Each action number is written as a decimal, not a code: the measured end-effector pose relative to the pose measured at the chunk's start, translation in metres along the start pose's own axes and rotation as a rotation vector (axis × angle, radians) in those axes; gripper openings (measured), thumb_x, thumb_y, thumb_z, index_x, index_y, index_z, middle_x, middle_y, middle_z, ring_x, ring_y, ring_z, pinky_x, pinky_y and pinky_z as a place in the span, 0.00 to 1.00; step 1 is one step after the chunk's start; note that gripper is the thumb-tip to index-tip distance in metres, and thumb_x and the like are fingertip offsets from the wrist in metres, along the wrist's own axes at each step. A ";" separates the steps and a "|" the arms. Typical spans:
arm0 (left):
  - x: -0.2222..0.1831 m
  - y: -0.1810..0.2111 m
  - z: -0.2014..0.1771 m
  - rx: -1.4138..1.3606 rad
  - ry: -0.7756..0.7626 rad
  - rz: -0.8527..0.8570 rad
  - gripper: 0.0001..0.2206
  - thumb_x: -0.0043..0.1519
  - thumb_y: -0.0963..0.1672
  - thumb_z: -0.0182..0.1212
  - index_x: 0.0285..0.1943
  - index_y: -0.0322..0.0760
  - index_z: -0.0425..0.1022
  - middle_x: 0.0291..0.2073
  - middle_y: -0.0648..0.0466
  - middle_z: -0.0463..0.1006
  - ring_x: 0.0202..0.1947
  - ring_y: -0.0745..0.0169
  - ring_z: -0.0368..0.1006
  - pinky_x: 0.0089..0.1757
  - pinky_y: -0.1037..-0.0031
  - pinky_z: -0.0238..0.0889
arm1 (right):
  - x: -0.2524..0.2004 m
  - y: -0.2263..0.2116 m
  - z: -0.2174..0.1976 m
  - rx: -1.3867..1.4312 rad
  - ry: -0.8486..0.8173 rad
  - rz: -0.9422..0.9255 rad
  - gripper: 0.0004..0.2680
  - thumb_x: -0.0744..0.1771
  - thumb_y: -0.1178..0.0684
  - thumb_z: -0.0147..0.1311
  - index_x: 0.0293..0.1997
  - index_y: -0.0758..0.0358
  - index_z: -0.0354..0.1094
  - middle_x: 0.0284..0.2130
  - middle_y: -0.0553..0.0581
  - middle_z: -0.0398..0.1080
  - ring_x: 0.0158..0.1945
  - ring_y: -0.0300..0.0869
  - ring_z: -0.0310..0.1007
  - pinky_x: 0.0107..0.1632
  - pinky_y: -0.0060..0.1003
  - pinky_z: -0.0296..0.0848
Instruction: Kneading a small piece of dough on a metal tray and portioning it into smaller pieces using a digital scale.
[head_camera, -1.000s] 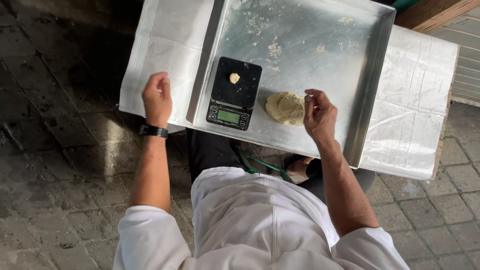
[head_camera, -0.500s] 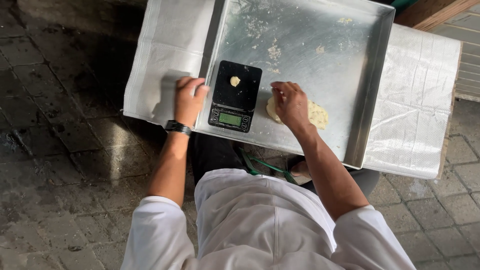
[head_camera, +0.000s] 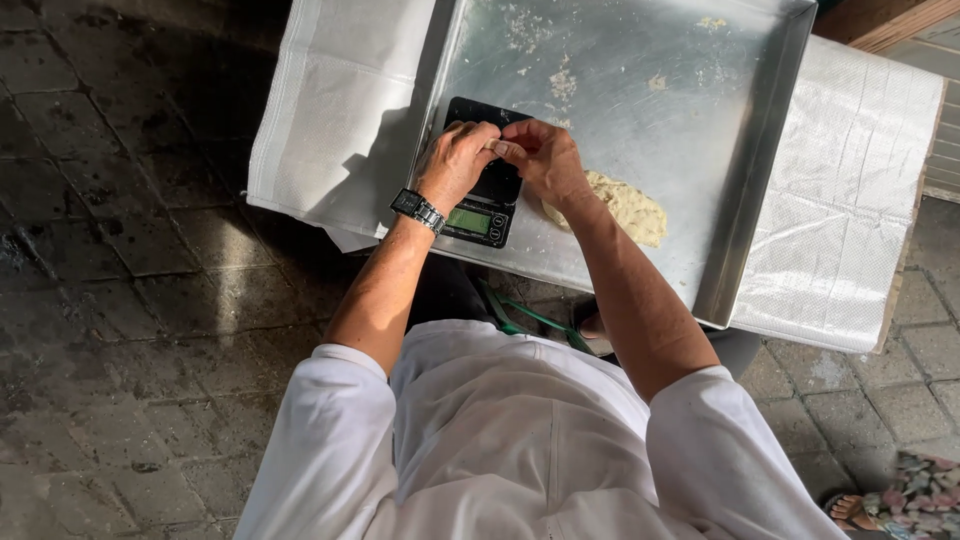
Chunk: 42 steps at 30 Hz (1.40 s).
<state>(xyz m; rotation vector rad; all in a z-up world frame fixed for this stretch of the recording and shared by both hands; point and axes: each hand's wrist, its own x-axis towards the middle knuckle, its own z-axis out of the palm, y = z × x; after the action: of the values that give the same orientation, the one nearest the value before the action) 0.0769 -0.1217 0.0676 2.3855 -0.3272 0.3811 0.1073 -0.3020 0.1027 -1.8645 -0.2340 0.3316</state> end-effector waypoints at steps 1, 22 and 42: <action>-0.002 0.001 0.000 -0.001 0.000 -0.003 0.07 0.63 0.46 0.66 0.42 0.60 0.71 0.29 0.66 0.73 0.37 0.59 0.76 0.37 0.70 0.70 | -0.004 -0.003 -0.001 -0.001 -0.002 0.002 0.10 0.65 0.48 0.68 0.47 0.55 0.77 0.32 0.55 0.80 0.34 0.40 0.80 0.36 0.30 0.80; -0.010 -0.038 0.015 0.041 0.070 0.067 0.08 0.66 0.46 0.65 0.51 0.47 0.83 0.35 0.52 0.78 0.42 0.50 0.76 0.44 0.66 0.71 | -0.065 -0.010 -0.105 -0.540 -0.021 -0.174 0.04 0.69 0.58 0.56 0.46 0.61 0.77 0.33 0.63 0.78 0.41 0.58 0.80 0.41 0.50 0.79; -0.050 -0.061 -0.057 -0.075 0.365 -0.471 0.14 0.70 0.44 0.53 0.64 0.39 0.70 0.60 0.48 0.72 0.61 0.48 0.62 0.58 0.56 0.64 | -0.117 -0.008 -0.144 -0.413 0.402 -0.270 0.10 0.76 0.51 0.42 0.59 0.65 0.67 0.33 0.54 0.70 0.38 0.41 0.72 0.38 0.35 0.73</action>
<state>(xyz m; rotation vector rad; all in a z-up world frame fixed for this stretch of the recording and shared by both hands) 0.0406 -0.0329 0.0546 2.1744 0.3742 0.5531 0.0468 -0.4657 0.1653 -2.2223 -0.2888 -0.2998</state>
